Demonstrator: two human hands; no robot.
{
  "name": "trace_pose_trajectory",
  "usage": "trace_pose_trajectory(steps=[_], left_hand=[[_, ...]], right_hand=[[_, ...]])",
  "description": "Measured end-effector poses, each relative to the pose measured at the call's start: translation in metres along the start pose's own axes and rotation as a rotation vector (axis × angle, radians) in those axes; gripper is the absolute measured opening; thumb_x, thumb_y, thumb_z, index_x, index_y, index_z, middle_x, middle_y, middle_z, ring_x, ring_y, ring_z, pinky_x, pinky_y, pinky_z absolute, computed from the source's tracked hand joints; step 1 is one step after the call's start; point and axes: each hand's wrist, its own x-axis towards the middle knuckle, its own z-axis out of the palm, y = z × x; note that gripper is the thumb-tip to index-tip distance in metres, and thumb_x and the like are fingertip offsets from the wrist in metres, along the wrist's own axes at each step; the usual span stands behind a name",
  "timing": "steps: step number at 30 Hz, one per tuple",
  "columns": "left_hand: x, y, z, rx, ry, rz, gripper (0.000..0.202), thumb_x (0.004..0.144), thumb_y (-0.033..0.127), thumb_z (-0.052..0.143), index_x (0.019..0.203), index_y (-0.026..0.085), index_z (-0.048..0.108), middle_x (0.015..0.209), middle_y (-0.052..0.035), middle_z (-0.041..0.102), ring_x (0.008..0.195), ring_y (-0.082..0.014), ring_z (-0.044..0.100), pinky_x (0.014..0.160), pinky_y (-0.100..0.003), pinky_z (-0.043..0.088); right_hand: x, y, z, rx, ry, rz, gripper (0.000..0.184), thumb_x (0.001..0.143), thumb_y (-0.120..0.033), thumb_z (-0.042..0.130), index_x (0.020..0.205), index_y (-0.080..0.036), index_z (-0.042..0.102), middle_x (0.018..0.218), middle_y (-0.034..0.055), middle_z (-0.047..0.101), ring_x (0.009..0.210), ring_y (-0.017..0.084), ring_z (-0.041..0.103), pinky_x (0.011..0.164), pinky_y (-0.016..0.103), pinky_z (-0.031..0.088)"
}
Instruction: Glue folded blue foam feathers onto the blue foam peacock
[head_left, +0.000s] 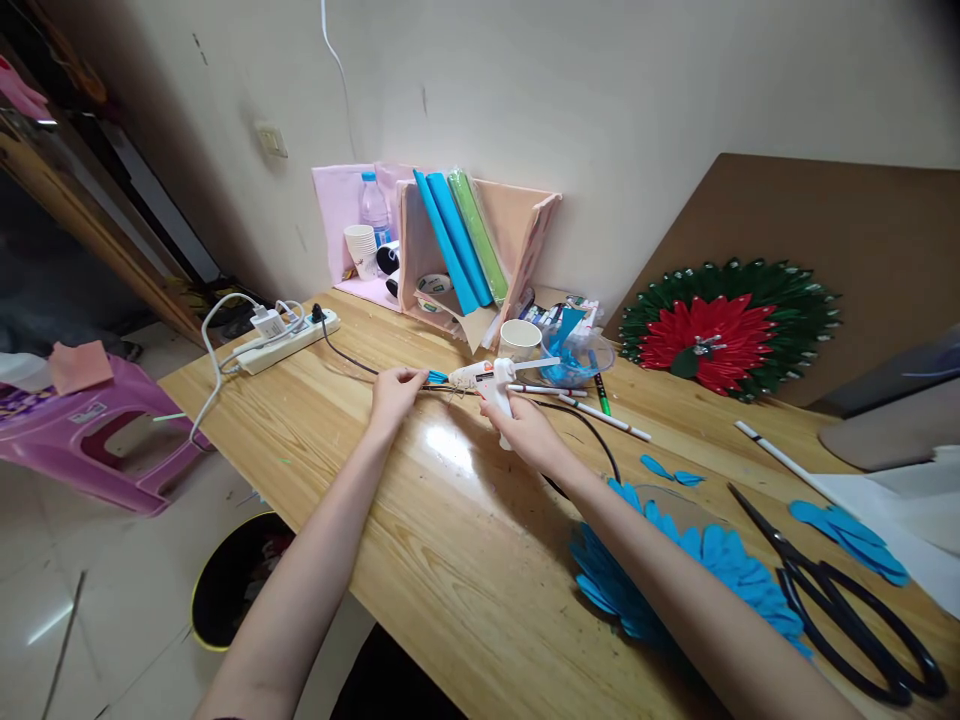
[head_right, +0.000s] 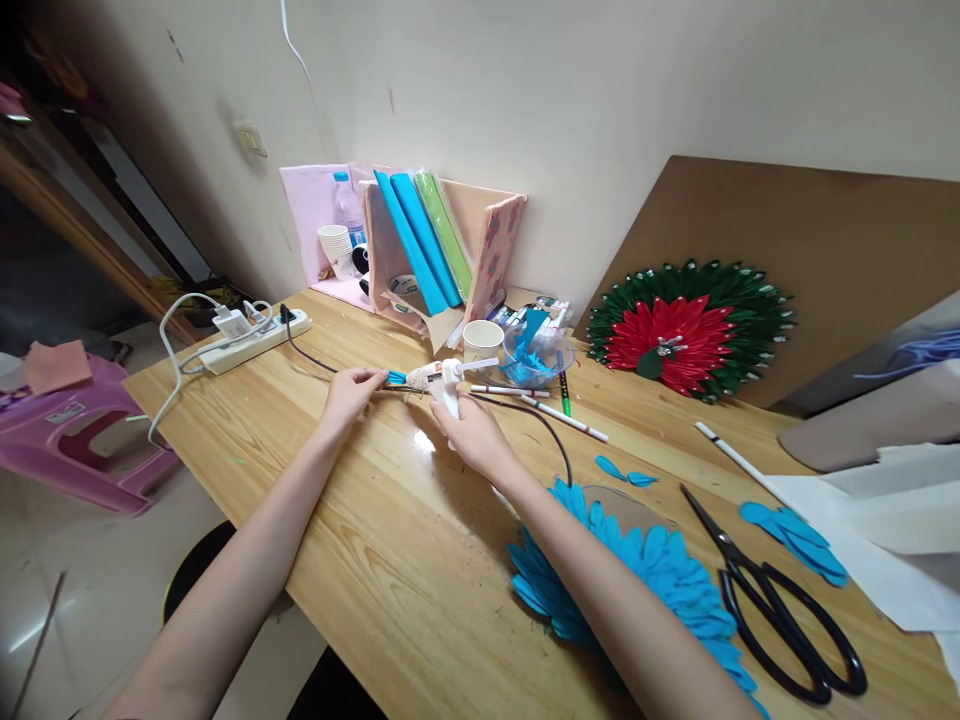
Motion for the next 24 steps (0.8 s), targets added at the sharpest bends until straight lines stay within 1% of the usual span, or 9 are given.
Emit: trace_pose_trajectory(steps=[6, 9, 13, 19, 24], left_hand=[[0.0004, 0.0002, 0.0005, 0.001, -0.006, -0.005, 0.023, 0.068, 0.033, 0.064, 0.072, 0.011, 0.072, 0.069, -0.0072, 0.071, 0.058, -0.0159, 0.061, 0.054, -0.023, 0.044], [-0.0003, 0.0006, 0.0002, 0.004, -0.011, -0.007, 0.024, 0.068, 0.033, 0.064, 0.072, 0.011, 0.072, 0.065, -0.0064, 0.070, 0.056, -0.0154, 0.060, 0.053, -0.023, 0.043], [-0.0010, 0.0009, -0.0001, 0.009, -0.016, -0.010, 0.024, 0.068, 0.034, 0.063, 0.069, 0.012, 0.072, 0.058, -0.0051, 0.068, 0.052, -0.0148, 0.059, 0.052, -0.023, 0.043], [-0.0008, 0.0002, -0.0003, 0.015, -0.028, -0.015, 0.025, 0.067, 0.035, 0.063, 0.068, 0.012, 0.072, 0.058, -0.0051, 0.067, 0.050, -0.0138, 0.057, 0.050, -0.023, 0.041], [-0.0013, -0.0005, 0.0004, 0.000, -0.034, -0.015, 0.025, 0.065, 0.036, 0.065, 0.065, 0.012, 0.071, 0.056, -0.0050, 0.067, 0.052, -0.0147, 0.058, 0.052, -0.023, 0.041]], right_hand=[[0.0001, 0.0003, -0.0016, -0.011, -0.018, 0.033, 0.037, 0.082, -0.048, 0.040, 0.062, -0.018, 0.048, 0.060, 0.0014, 0.054, 0.056, 0.015, 0.050, 0.054, 0.026, 0.032], [0.0008, 0.0005, -0.0023, -0.029, -0.006, 0.022, 0.038, 0.082, -0.049, 0.040, 0.060, -0.018, 0.047, 0.060, 0.0013, 0.054, 0.057, 0.015, 0.049, 0.055, 0.026, 0.032], [0.0015, 0.0000, -0.0031, -0.039, -0.023, 0.042, 0.040, 0.082, -0.050, 0.039, 0.060, -0.018, 0.047, 0.059, 0.0011, 0.053, 0.055, 0.015, 0.049, 0.054, 0.025, 0.031], [0.0024, -0.0017, -0.0040, -0.049, -0.004, 0.037, 0.039, 0.082, -0.049, 0.040, 0.062, -0.017, 0.050, 0.062, 0.0023, 0.056, 0.058, 0.015, 0.051, 0.055, 0.025, 0.032], [0.0039, -0.0005, -0.0039, -0.059, 0.005, 0.050, 0.038, 0.082, -0.049, 0.040, 0.064, -0.017, 0.051, 0.064, 0.0030, 0.058, 0.060, 0.016, 0.052, 0.057, 0.025, 0.033]])
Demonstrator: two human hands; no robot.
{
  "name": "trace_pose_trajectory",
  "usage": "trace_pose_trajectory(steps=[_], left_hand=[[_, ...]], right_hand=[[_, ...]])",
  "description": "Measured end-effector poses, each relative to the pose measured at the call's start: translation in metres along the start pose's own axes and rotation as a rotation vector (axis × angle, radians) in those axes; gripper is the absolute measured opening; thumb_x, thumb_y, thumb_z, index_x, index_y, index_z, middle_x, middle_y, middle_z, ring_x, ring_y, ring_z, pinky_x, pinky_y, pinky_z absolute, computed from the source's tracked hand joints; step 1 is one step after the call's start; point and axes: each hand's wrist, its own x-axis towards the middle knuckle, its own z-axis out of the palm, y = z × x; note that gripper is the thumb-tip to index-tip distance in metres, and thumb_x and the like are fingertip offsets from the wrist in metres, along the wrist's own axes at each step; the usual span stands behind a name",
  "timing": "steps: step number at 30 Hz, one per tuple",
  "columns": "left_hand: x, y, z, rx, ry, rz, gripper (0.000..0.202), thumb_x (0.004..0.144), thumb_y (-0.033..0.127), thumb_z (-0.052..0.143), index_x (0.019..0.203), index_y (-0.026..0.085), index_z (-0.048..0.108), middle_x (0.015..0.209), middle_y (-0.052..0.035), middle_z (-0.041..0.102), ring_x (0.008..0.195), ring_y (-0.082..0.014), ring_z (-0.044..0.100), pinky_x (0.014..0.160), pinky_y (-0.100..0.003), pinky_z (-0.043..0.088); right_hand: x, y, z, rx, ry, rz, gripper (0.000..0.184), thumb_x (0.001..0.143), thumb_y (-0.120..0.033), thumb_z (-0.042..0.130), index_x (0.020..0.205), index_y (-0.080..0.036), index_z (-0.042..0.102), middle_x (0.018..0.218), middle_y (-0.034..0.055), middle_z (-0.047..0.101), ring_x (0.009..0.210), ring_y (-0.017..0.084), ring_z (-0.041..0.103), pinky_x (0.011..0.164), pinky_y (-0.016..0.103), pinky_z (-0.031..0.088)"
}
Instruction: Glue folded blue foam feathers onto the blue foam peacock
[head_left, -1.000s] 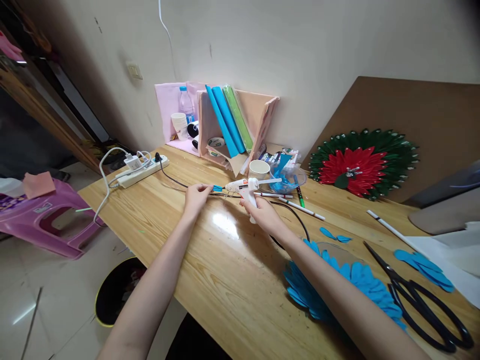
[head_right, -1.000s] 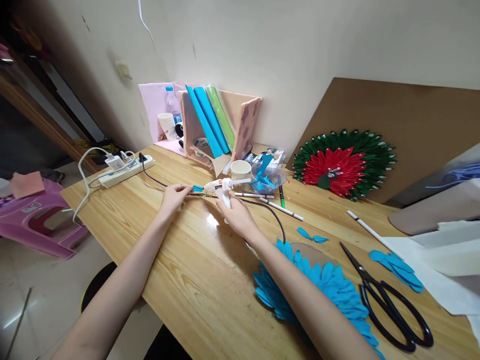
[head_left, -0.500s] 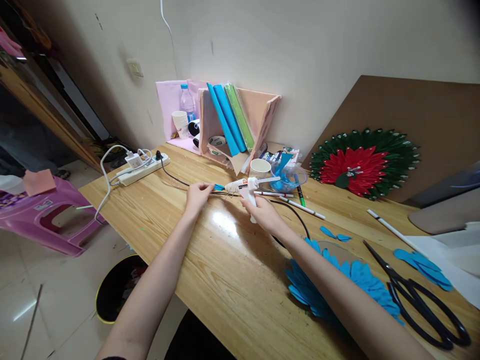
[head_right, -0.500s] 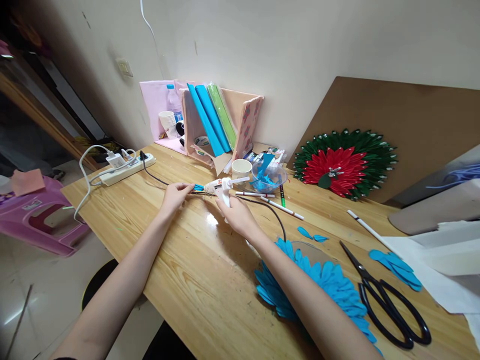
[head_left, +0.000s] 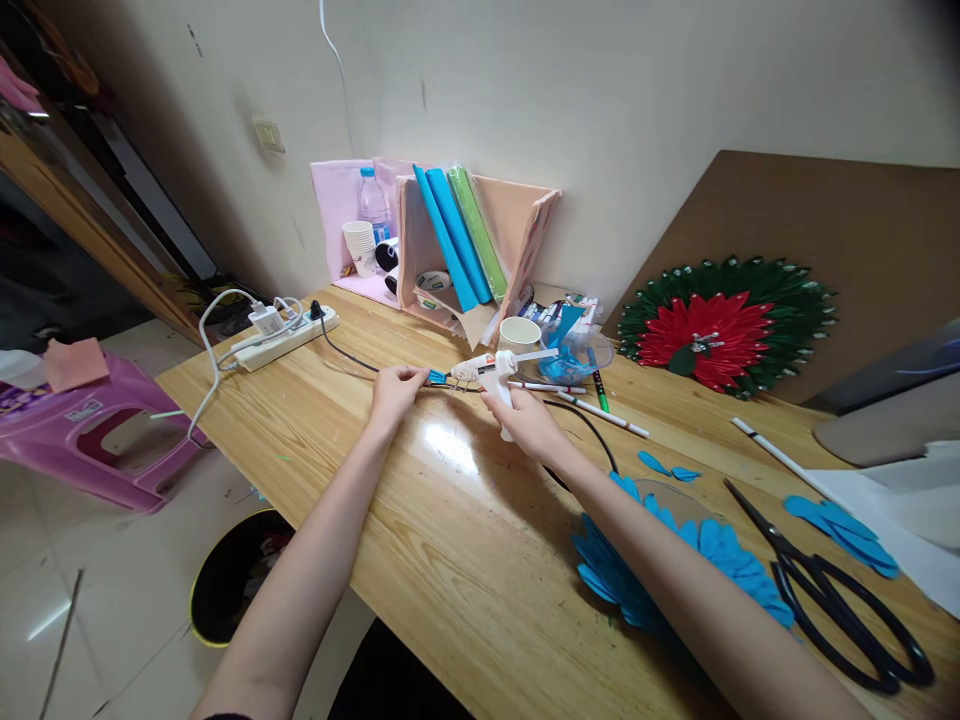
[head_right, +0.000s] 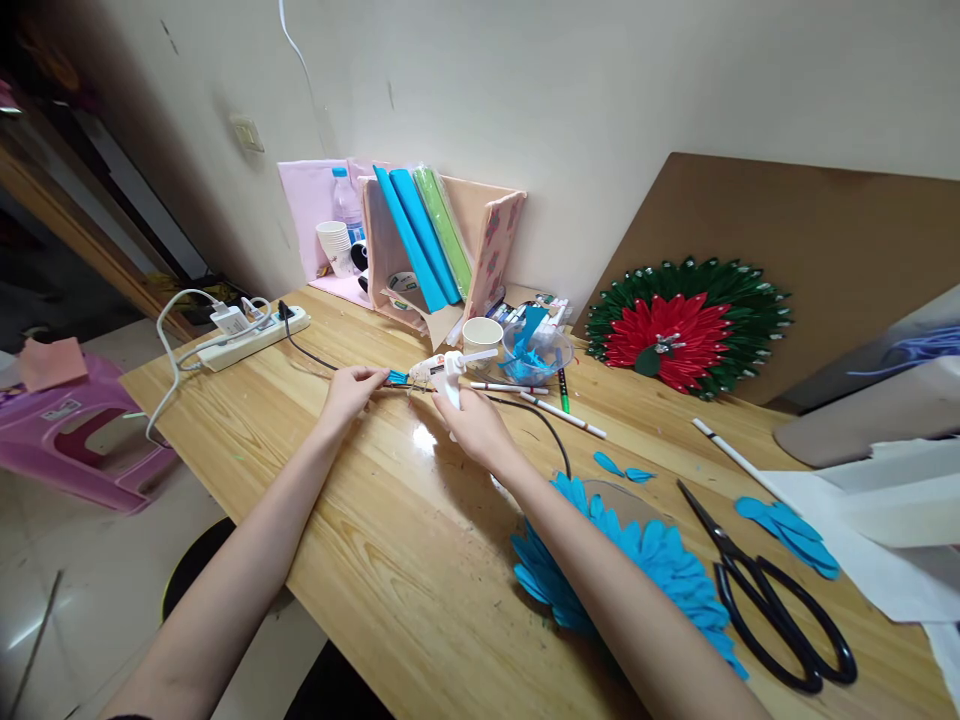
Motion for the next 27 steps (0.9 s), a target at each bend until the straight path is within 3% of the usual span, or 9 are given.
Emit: trace_pose_trajectory(steps=[4, 8, 12, 15, 19, 23, 27], left_hand=[[0.000, 0.002, -0.002, -0.031, 0.018, 0.013, 0.023, 0.063, 0.035, 0.066, 0.062, 0.012, 0.070, 0.060, -0.0059, 0.068, 0.058, -0.0156, 0.060, 0.057, -0.023, 0.043], [0.002, 0.009, -0.011, -0.078, 0.087, 0.051, 0.026, 0.065, 0.036, 0.064, 0.068, 0.011, 0.070, 0.070, -0.0072, 0.070, 0.067, -0.0154, 0.061, 0.062, -0.022, 0.044], [0.004, 0.019, -0.021, -0.258, 0.227, 0.106, 0.029, 0.066, 0.040, 0.064, 0.074, 0.012, 0.068, 0.071, -0.0053, 0.069, 0.065, -0.0122, 0.059, 0.056, -0.020, 0.041], [0.003, 0.026, -0.023, -0.429, 0.287, 0.162, 0.024, 0.063, 0.036, 0.068, 0.072, 0.014, 0.066, 0.066, -0.0014, 0.065, 0.059, -0.0084, 0.055, 0.053, -0.018, 0.039], [-0.003, 0.037, -0.023, -0.502, 0.344, 0.186, 0.018, 0.064, 0.030, 0.068, 0.071, 0.014, 0.063, 0.064, 0.0006, 0.063, 0.056, -0.0075, 0.052, 0.052, -0.018, 0.038], [-0.013, 0.050, -0.022, -0.551, 0.408, 0.311, 0.015, 0.063, 0.023, 0.066, 0.070, 0.011, 0.062, 0.059, 0.0012, 0.060, 0.052, -0.0056, 0.048, 0.052, -0.018, 0.038], [-0.022, 0.058, -0.016, -0.562, 0.438, 0.379, 0.017, 0.061, 0.028, 0.066, 0.067, 0.013, 0.060, 0.055, 0.0030, 0.056, 0.052, -0.0072, 0.051, 0.054, -0.020, 0.040]], right_hand=[[0.003, 0.002, 0.000, -0.011, 0.008, -0.006, 0.037, 0.083, -0.047, 0.039, 0.070, -0.017, 0.055, 0.068, 0.0043, 0.060, 0.063, 0.018, 0.054, 0.058, 0.026, 0.035], [0.014, -0.003, 0.006, 0.025, 0.088, -0.069, 0.029, 0.083, -0.041, 0.044, 0.083, -0.016, 0.059, 0.082, 0.0070, 0.064, 0.078, 0.021, 0.058, 0.069, 0.028, 0.040], [0.040, -0.012, 0.027, 0.061, 0.089, -0.172, 0.027, 0.086, -0.037, 0.042, 0.088, -0.018, 0.060, 0.090, 0.0059, 0.066, 0.085, 0.021, 0.059, 0.075, 0.029, 0.042], [0.062, -0.017, 0.047, 0.023, 0.093, -0.163, 0.027, 0.087, -0.039, 0.042, 0.095, -0.019, 0.058, 0.093, 0.0055, 0.066, 0.085, 0.021, 0.059, 0.072, 0.029, 0.043], [0.079, -0.019, 0.063, -0.055, 0.105, -0.154, 0.024, 0.085, -0.038, 0.048, 0.095, -0.019, 0.057, 0.091, 0.0078, 0.066, 0.090, 0.025, 0.057, 0.076, 0.032, 0.042], [0.074, -0.021, 0.062, -0.189, 0.059, -0.182, 0.034, 0.085, -0.044, 0.048, 0.103, -0.016, 0.054, 0.097, 0.0119, 0.063, 0.095, 0.029, 0.054, 0.078, 0.037, 0.042], [0.041, -0.026, 0.035, -0.335, -0.007, -0.215, 0.041, 0.081, -0.040, 0.057, 0.104, -0.007, 0.053, 0.108, 0.0214, 0.056, 0.102, 0.032, 0.049, 0.084, 0.041, 0.041]])
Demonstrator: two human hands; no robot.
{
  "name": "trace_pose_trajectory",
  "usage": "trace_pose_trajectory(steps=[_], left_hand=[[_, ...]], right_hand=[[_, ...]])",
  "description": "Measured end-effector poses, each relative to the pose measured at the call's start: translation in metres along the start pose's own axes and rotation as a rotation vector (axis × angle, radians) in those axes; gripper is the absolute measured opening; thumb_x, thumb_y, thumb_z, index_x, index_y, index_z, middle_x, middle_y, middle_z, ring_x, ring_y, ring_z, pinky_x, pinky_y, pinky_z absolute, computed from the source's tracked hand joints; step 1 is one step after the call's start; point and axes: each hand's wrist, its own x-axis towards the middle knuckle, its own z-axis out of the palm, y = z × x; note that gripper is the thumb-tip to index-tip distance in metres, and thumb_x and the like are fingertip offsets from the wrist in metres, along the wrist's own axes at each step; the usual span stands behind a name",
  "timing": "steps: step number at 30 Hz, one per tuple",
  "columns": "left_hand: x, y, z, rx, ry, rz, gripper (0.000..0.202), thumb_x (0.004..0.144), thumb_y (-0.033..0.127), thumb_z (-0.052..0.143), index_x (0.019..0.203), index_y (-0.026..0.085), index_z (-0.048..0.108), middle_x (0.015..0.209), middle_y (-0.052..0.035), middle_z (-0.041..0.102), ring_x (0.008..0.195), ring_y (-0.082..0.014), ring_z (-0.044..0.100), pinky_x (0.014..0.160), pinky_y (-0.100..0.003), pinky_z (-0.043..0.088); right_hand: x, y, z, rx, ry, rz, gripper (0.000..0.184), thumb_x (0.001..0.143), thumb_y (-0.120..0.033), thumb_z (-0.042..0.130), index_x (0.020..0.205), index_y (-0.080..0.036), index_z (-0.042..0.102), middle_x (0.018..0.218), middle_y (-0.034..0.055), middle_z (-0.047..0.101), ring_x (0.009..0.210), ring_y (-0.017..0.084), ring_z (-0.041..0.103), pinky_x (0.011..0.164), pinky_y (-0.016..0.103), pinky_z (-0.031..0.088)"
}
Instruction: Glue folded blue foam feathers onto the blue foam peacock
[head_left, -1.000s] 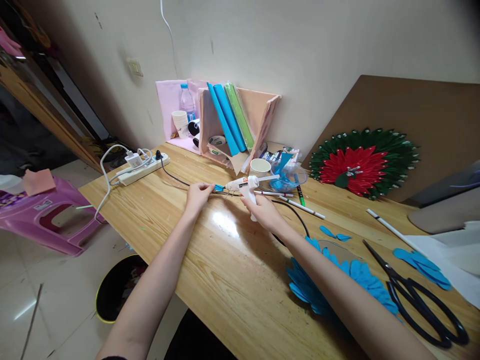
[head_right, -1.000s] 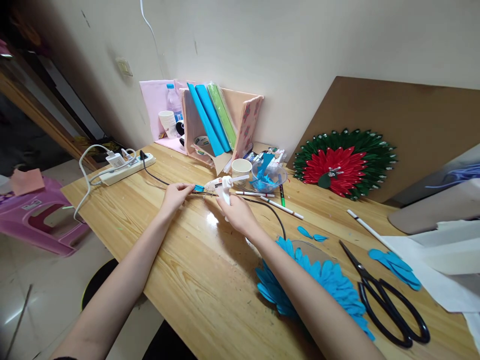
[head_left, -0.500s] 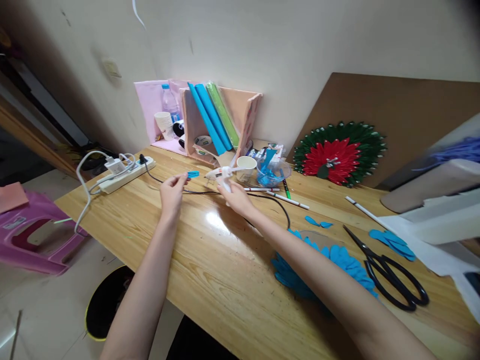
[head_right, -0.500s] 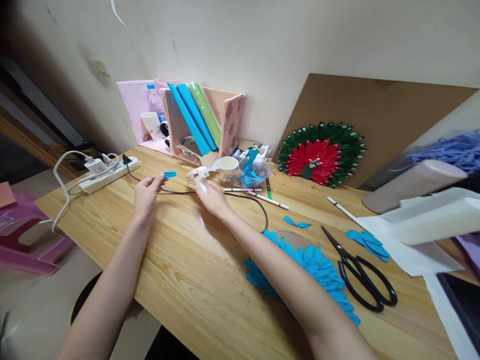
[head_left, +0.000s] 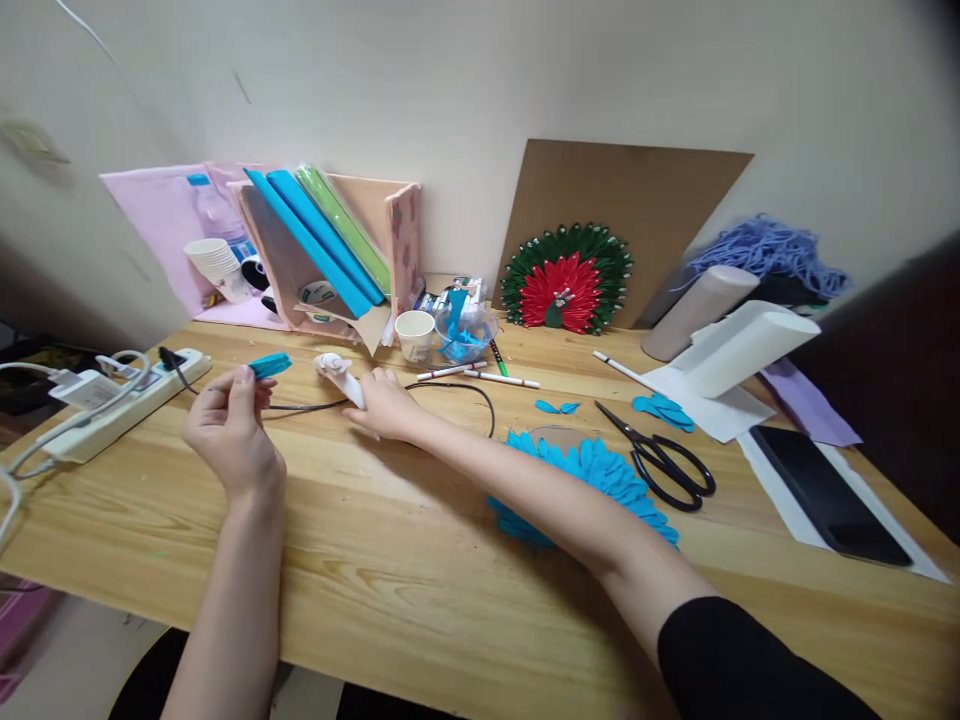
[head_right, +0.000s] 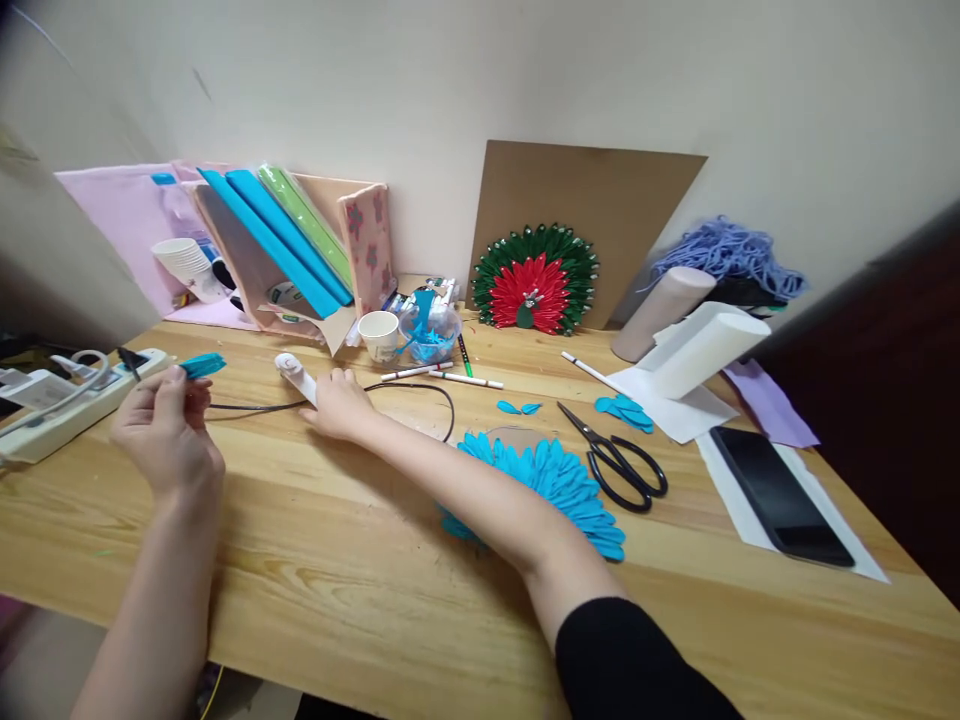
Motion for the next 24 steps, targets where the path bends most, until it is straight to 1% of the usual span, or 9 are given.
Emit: trace_pose_trajectory(steps=[2, 4, 5, 8, 10, 13, 17, 21, 24], left_hand=[[-0.006, 0.001, 0.003, -0.012, -0.027, -0.019, 0.017, 0.061, 0.030, 0.066, 0.067, 0.015, 0.059, 0.055, 0.0036, 0.055, 0.052, -0.0076, 0.050, 0.055, -0.020, 0.041], [-0.014, 0.001, 0.007, -0.028, -0.072, -0.016, 0.018, 0.062, 0.030, 0.067, 0.067, 0.014, 0.060, 0.055, 0.0032, 0.056, 0.052, -0.0078, 0.050, 0.054, -0.021, 0.041], [-0.020, 0.001, 0.010, -0.031, -0.098, 0.000, 0.018, 0.062, 0.029, 0.067, 0.067, 0.014, 0.060, 0.055, 0.0027, 0.056, 0.051, -0.0078, 0.050, 0.053, -0.021, 0.041], [-0.041, 0.002, 0.019, -0.005, -0.216, 0.038, 0.017, 0.067, 0.030, 0.067, 0.069, 0.014, 0.062, 0.056, 0.0019, 0.058, 0.051, -0.0088, 0.051, 0.054, -0.021, 0.042], [-0.058, 0.004, 0.025, 0.057, -0.373, 0.004, 0.017, 0.072, 0.033, 0.065, 0.071, 0.016, 0.063, 0.059, 0.0014, 0.060, 0.055, -0.0103, 0.054, 0.057, -0.022, 0.045], [-0.086, 0.006, 0.038, 0.170, -0.688, -0.106, 0.019, 0.075, 0.036, 0.063, 0.074, 0.017, 0.065, 0.066, -0.0010, 0.064, 0.062, -0.0129, 0.058, 0.062, -0.023, 0.047], [-0.122, -0.001, 0.066, 0.210, -1.028, -0.294, 0.024, 0.075, 0.039, 0.064, 0.074, 0.016, 0.067, 0.068, -0.0034, 0.066, 0.063, -0.0136, 0.058, 0.060, -0.022, 0.046], [-0.154, -0.011, 0.099, 0.198, -1.130, -0.425, 0.031, 0.075, 0.045, 0.061, 0.074, 0.014, 0.067, 0.065, -0.0032, 0.065, 0.046, -0.0090, 0.048, 0.042, -0.020, 0.036], [-0.167, -0.016, 0.116, 0.168, -1.136, -0.395, 0.031, 0.074, 0.044, 0.062, 0.073, 0.013, 0.069, 0.066, -0.0040, 0.066, 0.048, -0.0096, 0.050, 0.042, -0.020, 0.037]], right_hand=[[-0.028, 0.007, -0.027, -0.008, -0.019, -0.032, 0.031, 0.079, -0.028, 0.058, 0.104, -0.009, 0.054, 0.108, 0.0192, 0.056, 0.104, 0.030, 0.049, 0.084, 0.039, 0.041], [-0.061, 0.026, -0.059, 0.068, -0.075, -0.118, 0.021, 0.084, -0.019, 0.049, 0.102, -0.013, 0.057, 0.105, 0.0137, 0.060, 0.100, 0.025, 0.053, 0.083, 0.035, 0.041], [-0.078, 0.039, -0.076, 0.108, -0.117, -0.097, 0.020, 0.085, -0.015, 0.044, 0.098, -0.015, 0.060, 0.101, 0.0104, 0.063, 0.094, 0.022, 0.056, 0.080, 0.033, 0.042], [-0.127, 0.094, -0.117, 0.084, -0.074, 0.144, 0.019, 0.086, -0.018, 0.045, 0.090, -0.018, 0.064, 0.095, 0.0081, 0.067, 0.085, 0.021, 0.059, 0.073, 0.031, 0.041], [-0.157, 0.132, -0.131, 0.013, 0.000, 0.311, 0.019, 0.085, -0.020, 0.046, 0.090, -0.018, 0.065, 0.095, 0.0094, 0.067, 0.086, 0.022, 0.059, 0.073, 0.032, 0.041], [-0.195, 0.170, -0.132, -0.052, 0.040, 0.400, 0.020, 0.086, -0.021, 0.046, 0.093, -0.016, 0.064, 0.098, 0.0108, 0.065, 0.090, 0.024, 0.059, 0.077, 0.033, 0.042], [-0.220, 0.176, -0.114, 0.028, 0.073, 0.299, 0.020, 0.087, -0.021, 0.045, 0.096, -0.016, 0.062, 0.100, 0.0100, 0.062, 0.094, 0.021, 0.057, 0.084, 0.035, 0.042], [-0.218, 0.162, -0.103, 0.157, 0.079, 0.250, 0.020, 0.088, -0.023, 0.045, 0.096, -0.017, 0.062, 0.098, 0.0082, 0.062, 0.094, 0.020, 0.056, 0.084, 0.035, 0.042], [-0.211, 0.155, -0.104, 0.261, 0.063, 0.234, 0.021, 0.088, -0.024, 0.045, 0.095, -0.017, 0.063, 0.096, 0.0074, 0.064, 0.092, 0.019, 0.057, 0.082, 0.034, 0.042]])
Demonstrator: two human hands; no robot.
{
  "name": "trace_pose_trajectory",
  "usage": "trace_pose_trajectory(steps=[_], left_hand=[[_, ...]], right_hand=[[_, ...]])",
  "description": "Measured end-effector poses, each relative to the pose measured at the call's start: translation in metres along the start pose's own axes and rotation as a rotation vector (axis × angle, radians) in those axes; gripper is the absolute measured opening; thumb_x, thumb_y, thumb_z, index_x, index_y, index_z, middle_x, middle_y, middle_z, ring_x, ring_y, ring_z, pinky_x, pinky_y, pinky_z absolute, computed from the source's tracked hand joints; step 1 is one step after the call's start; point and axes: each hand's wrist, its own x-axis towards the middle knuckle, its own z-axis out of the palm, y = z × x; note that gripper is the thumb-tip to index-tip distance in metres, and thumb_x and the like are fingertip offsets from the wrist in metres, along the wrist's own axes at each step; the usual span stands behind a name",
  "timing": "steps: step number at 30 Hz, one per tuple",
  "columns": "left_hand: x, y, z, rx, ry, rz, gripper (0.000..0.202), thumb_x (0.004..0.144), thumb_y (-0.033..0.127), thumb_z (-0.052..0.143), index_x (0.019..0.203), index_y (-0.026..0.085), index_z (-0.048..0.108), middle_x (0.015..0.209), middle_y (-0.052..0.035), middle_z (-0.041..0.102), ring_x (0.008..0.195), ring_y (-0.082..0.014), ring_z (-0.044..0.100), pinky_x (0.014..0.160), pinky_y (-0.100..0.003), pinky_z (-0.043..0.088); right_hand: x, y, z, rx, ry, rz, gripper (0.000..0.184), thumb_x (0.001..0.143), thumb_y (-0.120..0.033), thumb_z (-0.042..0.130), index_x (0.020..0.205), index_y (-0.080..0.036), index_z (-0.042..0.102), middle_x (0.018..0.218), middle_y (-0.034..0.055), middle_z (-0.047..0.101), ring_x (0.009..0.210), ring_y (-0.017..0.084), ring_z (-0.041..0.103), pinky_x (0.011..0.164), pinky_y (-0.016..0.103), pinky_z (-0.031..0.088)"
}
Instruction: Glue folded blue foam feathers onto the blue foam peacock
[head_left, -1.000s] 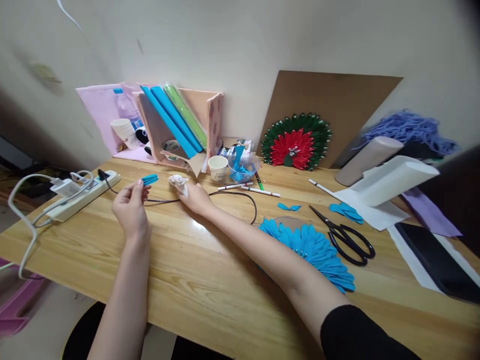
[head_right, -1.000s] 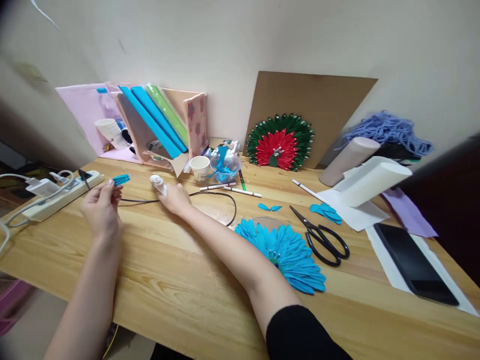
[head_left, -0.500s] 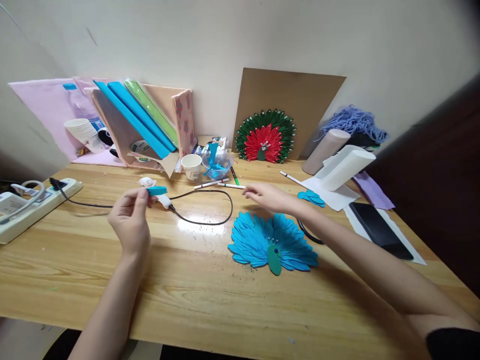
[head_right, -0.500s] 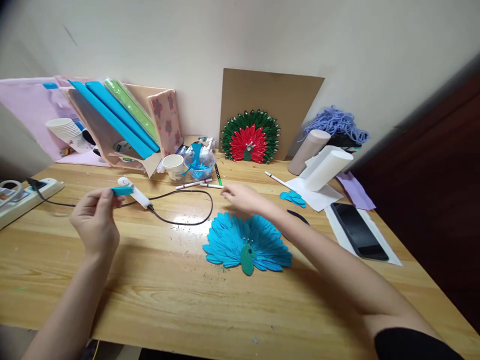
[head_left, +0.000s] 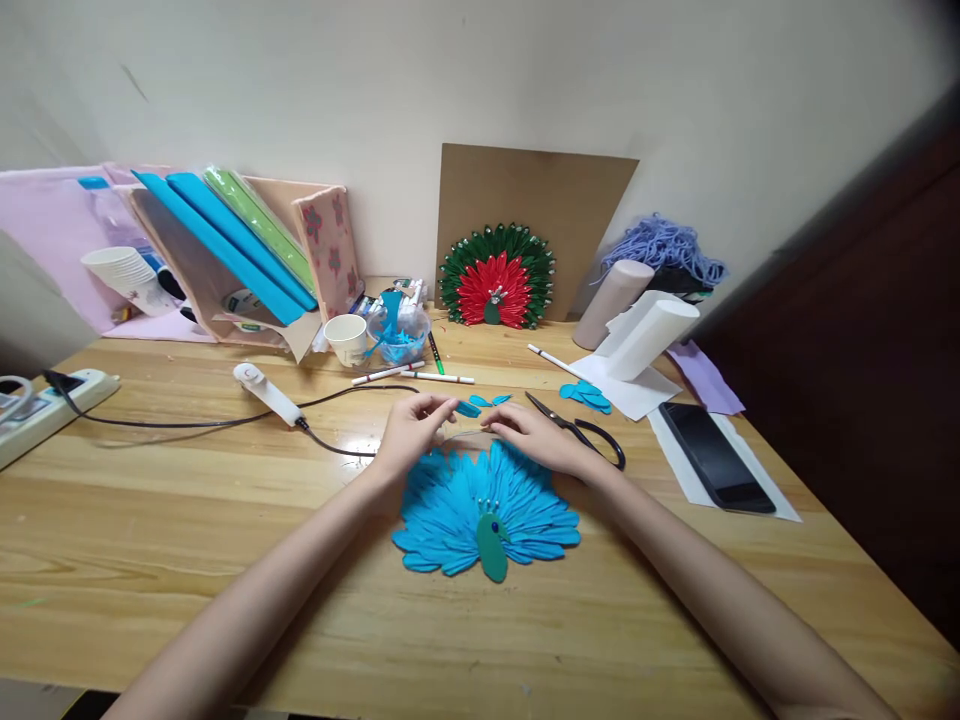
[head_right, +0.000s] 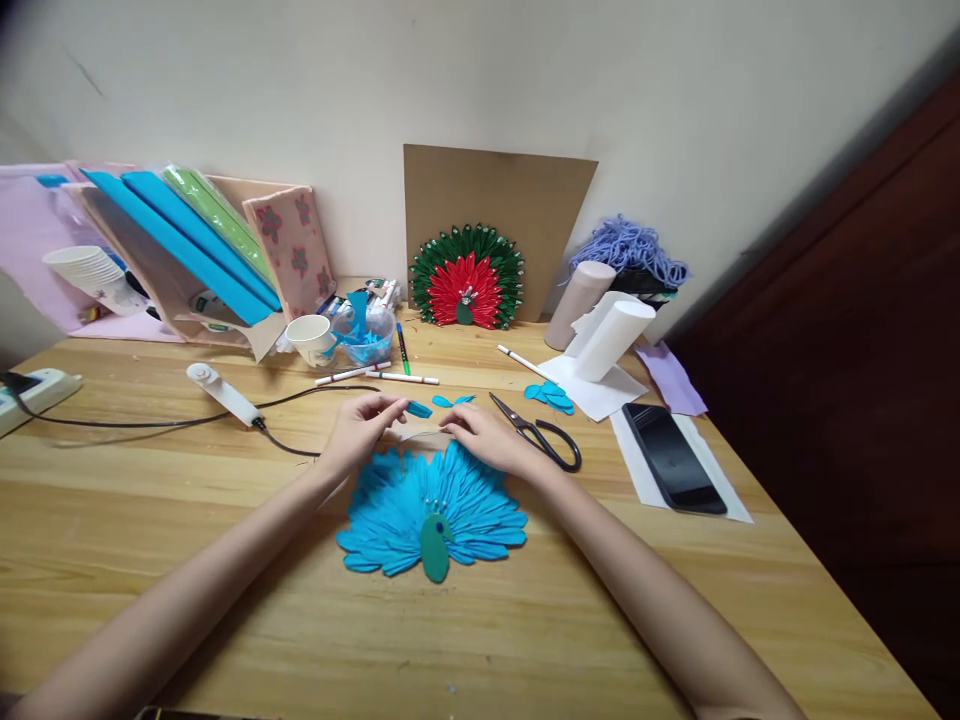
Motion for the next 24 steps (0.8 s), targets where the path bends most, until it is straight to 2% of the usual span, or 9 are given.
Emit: trace_pose_trajectory(steps=[4, 8, 13, 17, 21, 24], left_hand=[[0.004, -0.004, 0.001, -0.054, -0.029, -0.030, 0.030, 0.069, 0.042, 0.067, 0.081, 0.015, 0.072, 0.071, -0.0056, 0.069, 0.056, -0.0130, 0.058, 0.048, -0.021, 0.044], [0.002, -0.010, -0.003, -0.119, -0.021, -0.094, 0.029, 0.062, 0.040, 0.073, 0.077, 0.015, 0.071, 0.071, -0.0054, 0.069, 0.060, -0.0150, 0.061, 0.052, -0.024, 0.049], [0.003, -0.015, -0.006, -0.110, -0.016, -0.096, 0.025, 0.064, 0.038, 0.072, 0.071, 0.014, 0.069, 0.066, -0.0044, 0.068, 0.059, -0.0151, 0.062, 0.055, -0.025, 0.051], [0.006, -0.016, -0.017, -0.059, -0.028, -0.087, 0.027, 0.066, 0.037, 0.071, 0.078, 0.014, 0.070, 0.075, -0.0069, 0.070, 0.064, -0.0161, 0.063, 0.057, -0.025, 0.051], [0.011, -0.018, -0.030, -0.038, -0.061, -0.033, 0.027, 0.068, 0.033, 0.069, 0.085, 0.012, 0.067, 0.083, -0.0082, 0.069, 0.073, -0.0157, 0.063, 0.065, -0.025, 0.050], [0.012, -0.018, -0.036, -0.054, -0.108, -0.014, 0.036, 0.068, 0.029, 0.069, 0.099, 0.012, 0.061, 0.077, -0.0053, 0.065, 0.070, -0.0139, 0.062, 0.063, -0.024, 0.049]], right_hand=[[0.011, -0.005, -0.004, 0.098, 0.103, -0.011, 0.024, 0.089, -0.025, 0.041, 0.093, -0.016, 0.063, 0.097, 0.0068, 0.064, 0.092, 0.018, 0.057, 0.083, 0.032, 0.042], [0.031, -0.006, 0.000, 0.218, 0.119, -0.056, 0.024, 0.088, -0.028, 0.041, 0.092, -0.017, 0.062, 0.096, 0.0050, 0.065, 0.092, 0.016, 0.058, 0.082, 0.029, 0.042], [0.048, 0.005, 0.014, 0.365, 0.189, -0.050, 0.027, 0.088, -0.033, 0.042, 0.091, -0.014, 0.060, 0.088, 0.0051, 0.063, 0.083, 0.014, 0.057, 0.074, 0.026, 0.043], [0.047, 0.015, 0.020, 0.464, 0.158, 0.002, 0.028, 0.086, -0.037, 0.044, 0.090, -0.014, 0.059, 0.080, 0.0035, 0.060, 0.072, 0.013, 0.055, 0.067, 0.025, 0.043], [0.043, 0.014, 0.020, 0.416, 0.112, 0.012, 0.028, 0.086, -0.037, 0.044, 0.090, -0.014, 0.059, 0.079, 0.0035, 0.060, 0.074, 0.013, 0.057, 0.069, 0.025, 0.044], [0.041, 0.009, 0.015, 0.336, 0.127, -0.030, 0.025, 0.087, -0.035, 0.045, 0.092, -0.016, 0.059, 0.083, 0.0038, 0.061, 0.081, 0.015, 0.059, 0.074, 0.027, 0.045]])
